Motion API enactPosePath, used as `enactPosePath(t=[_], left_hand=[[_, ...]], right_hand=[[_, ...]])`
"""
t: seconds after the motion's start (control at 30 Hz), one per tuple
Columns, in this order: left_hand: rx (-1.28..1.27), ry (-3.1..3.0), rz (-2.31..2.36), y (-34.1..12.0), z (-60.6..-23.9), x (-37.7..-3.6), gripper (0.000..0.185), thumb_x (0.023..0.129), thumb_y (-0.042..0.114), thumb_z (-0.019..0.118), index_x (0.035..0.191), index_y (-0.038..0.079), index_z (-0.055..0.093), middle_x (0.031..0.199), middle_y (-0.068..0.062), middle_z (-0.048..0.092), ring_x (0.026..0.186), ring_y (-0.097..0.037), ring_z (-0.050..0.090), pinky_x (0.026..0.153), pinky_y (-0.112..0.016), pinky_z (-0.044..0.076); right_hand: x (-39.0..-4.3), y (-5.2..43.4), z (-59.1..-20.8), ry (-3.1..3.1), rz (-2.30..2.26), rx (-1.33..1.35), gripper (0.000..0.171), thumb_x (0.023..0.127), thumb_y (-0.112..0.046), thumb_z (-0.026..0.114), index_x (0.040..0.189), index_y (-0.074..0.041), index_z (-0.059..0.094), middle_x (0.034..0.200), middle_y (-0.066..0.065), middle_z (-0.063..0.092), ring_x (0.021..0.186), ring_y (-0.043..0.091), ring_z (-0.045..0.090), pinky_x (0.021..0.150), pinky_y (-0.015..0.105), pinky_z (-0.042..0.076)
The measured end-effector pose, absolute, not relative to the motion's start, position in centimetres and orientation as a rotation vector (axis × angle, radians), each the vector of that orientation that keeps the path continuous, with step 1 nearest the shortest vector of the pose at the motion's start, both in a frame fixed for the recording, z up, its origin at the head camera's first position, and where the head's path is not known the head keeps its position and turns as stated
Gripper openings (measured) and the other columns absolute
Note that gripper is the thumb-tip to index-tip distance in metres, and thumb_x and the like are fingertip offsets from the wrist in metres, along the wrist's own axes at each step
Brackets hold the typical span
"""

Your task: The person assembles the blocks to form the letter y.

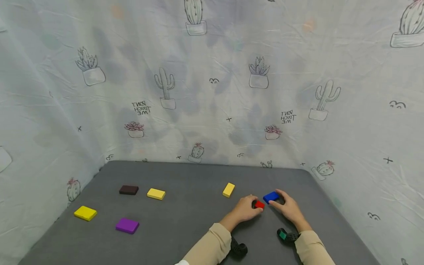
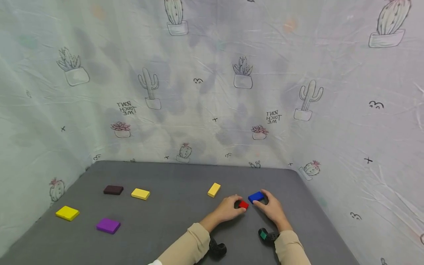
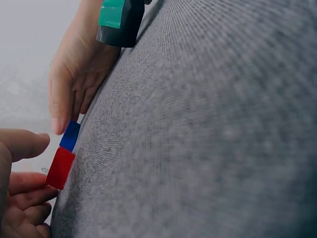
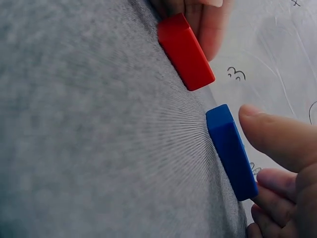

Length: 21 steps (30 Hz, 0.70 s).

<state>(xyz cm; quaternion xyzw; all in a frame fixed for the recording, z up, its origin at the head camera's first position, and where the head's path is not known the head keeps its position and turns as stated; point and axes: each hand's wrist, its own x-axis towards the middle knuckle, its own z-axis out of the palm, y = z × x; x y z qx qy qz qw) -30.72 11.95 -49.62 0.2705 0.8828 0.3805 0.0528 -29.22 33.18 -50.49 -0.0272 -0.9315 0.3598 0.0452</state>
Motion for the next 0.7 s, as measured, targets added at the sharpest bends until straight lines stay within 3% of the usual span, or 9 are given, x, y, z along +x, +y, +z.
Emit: enactPosePath(t=[0.4,0.7], left_hand=[[0.825,2.712,1.154,12.5,-50.09,-31.19,0.044,0.09,0.032,0.064,0.126,0.007,0.059,0.136,-0.011,0.055,0.131,-0.026,0.046,0.106,-0.039,0.041],[0.852,2.775,1.12,12.71,-50.33,-31.26,0.04,0.089,0.032,0.066,0.121,0.009,0.062,0.132,-0.01,0.058,0.13,-0.028,0.048,0.104,-0.041,0.042]], right_hand=[[-29.68,33.07,-50.76,-2.875,1.011,-0.067,0.079,0.086,-0.042,0.066,0.144,0.003,0.034,0.149,0.034,0.021,0.136,0.052,0.023,0.107,0.064,0.025],[-30.01,32.78,-51.06,-2.861,0.926,-0.055,0.079,0.085,-0.043,0.066,0.142,0.004,0.037,0.147,0.035,0.025,0.134,0.052,0.028,0.106,0.064,0.028]])
